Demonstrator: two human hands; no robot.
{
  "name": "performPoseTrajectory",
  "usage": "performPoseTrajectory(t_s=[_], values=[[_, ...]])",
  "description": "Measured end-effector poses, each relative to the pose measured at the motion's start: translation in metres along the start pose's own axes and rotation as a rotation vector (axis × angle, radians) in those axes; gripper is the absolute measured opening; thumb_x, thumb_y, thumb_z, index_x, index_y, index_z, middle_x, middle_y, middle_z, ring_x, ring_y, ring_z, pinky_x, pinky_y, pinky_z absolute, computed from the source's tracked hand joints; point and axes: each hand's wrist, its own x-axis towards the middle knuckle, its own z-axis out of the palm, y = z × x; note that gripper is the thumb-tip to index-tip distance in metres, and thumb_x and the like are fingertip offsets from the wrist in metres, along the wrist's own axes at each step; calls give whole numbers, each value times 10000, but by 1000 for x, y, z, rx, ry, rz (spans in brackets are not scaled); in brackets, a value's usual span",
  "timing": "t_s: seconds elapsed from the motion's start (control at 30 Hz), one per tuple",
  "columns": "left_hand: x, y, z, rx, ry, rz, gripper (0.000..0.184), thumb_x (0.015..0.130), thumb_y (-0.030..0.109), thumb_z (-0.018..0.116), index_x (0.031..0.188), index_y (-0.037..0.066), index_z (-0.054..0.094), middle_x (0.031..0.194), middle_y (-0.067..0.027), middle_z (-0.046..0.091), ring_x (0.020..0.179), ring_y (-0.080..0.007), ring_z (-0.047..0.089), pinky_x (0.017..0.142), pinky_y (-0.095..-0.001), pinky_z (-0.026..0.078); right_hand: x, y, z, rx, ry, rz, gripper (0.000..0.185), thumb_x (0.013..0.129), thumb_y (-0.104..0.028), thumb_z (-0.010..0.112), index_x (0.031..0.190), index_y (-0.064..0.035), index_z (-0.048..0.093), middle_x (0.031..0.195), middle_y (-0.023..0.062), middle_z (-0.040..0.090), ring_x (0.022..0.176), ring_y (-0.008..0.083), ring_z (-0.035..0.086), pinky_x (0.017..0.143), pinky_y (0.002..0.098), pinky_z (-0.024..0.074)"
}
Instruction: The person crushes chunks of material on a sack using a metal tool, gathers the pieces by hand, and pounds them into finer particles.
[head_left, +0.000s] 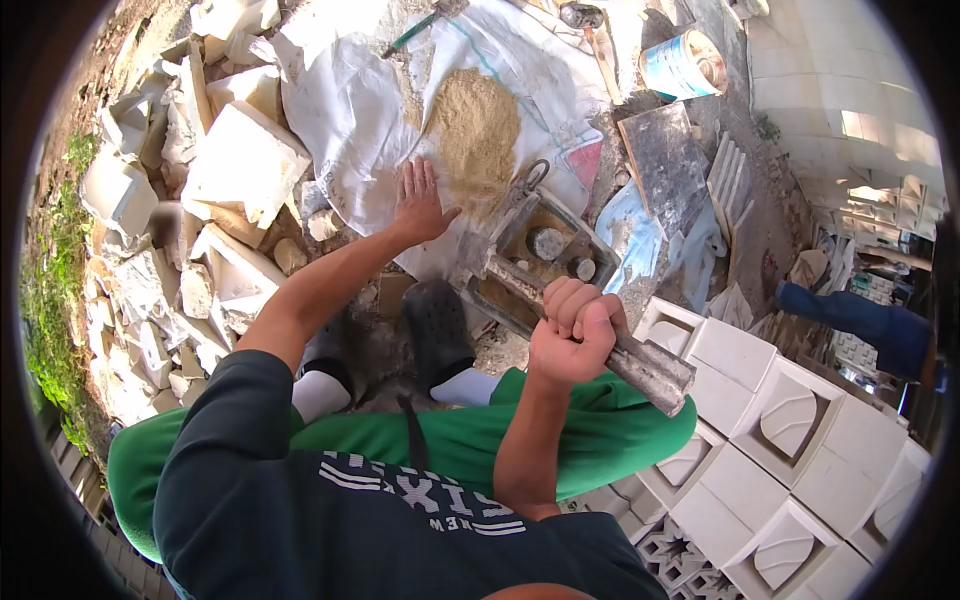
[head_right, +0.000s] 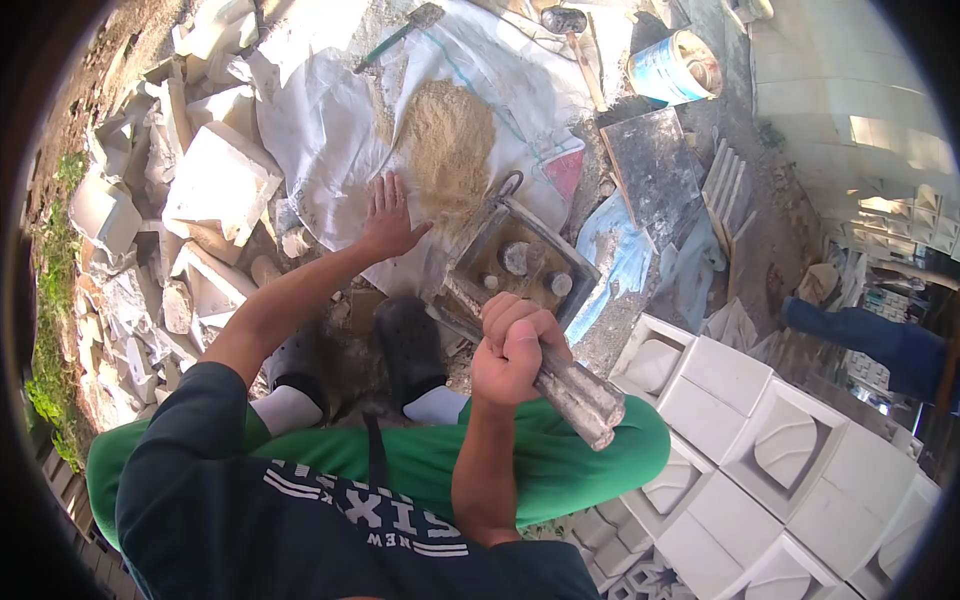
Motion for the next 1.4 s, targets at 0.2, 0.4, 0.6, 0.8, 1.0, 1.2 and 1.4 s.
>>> performPoseTrajectory(t_s=[0.2, 0.4, 0.6, 0.8, 1.0, 1.2, 1.4], values=[[48, 35, 12, 108, 204, 249, 856, 840, 587, 463, 1359, -76, 307, 1465, -243, 198, 1391, -336, 127, 1128, -421, 106, 0, -2, -1, -17, -10, 8, 235, 802, -103, 380, 588, -116, 284, 453, 6, 279, 417, 108, 198, 437, 287, 212], [60, 42, -17, 168, 39, 269, 734, 862, 506, 486, 1322, -53, 367, 1436, -225, 275, 1360, -345, 218, 1111, -432, 170, 1, 3, -5, -36, 32, 36, 235, 804, -93, 372, 589, -117, 280, 455, 8, 280, 421, 107, 201, 439, 291, 212], [59, 11, 17, 156, 143, 854, 604, 894, 464, 457, 1397, 152, 337, 1459, -13, 318, 1338, -170, 294, 1119, -415, 197, 1, 7, -4, -5, -26, 3, 234, 812, -82, 373, 598, -113, 284, 464, 10, 284, 427, 111, 208, 448, 292, 215], [111, 5, -74, 345, -253, 797, 582, 911, 467, 420, 1398, 160, 336, 1448, -12, 339, 1328, -185, 315, 1135, -409, 140, 0, 9, -7, -15, 14, 54, 235, 804, -80, 385, 594, -106, 284, 466, 10, 279, 428, 112, 218, 449, 292, 220], [115, -19, -58, 483, 122, 1021, 549, 922, 413, 431, 1398, 160, 328, 1455, -18, 321, 1354, -191, 267, 1137, -409, 162, 1, 15, -6, -24, -17, 73, 214, 792, -71, 376, 599, -102, 290, 471, 11, 282, 427, 111, 220, 449, 289, 224], [104, -28, -69, 345, 40, 777, 521, 903, 331, 493, 1354, 94, 382, 1446, -78, 326, 1346, -214, 285, 1120, -395, 224, 3, 22, -6, 32, -33, 34, 223, 789, -60, 379, 589, -102, 289, 468, 16, 294, 431, 105, 218, 449, 288, 223], [-7, -69, -32, 269, -32, 577, 712, 891, 497, 440, 1386, 2, 308, 1461, -158, 276, 1379, -268, 205, 1131, -406, 155, -3, 26, -3, 32, -40, 35, 234, 801, -55, 380, 587, -90, 293, 468, 15, 287, 427, 107, 219, 449, 288, 219]])
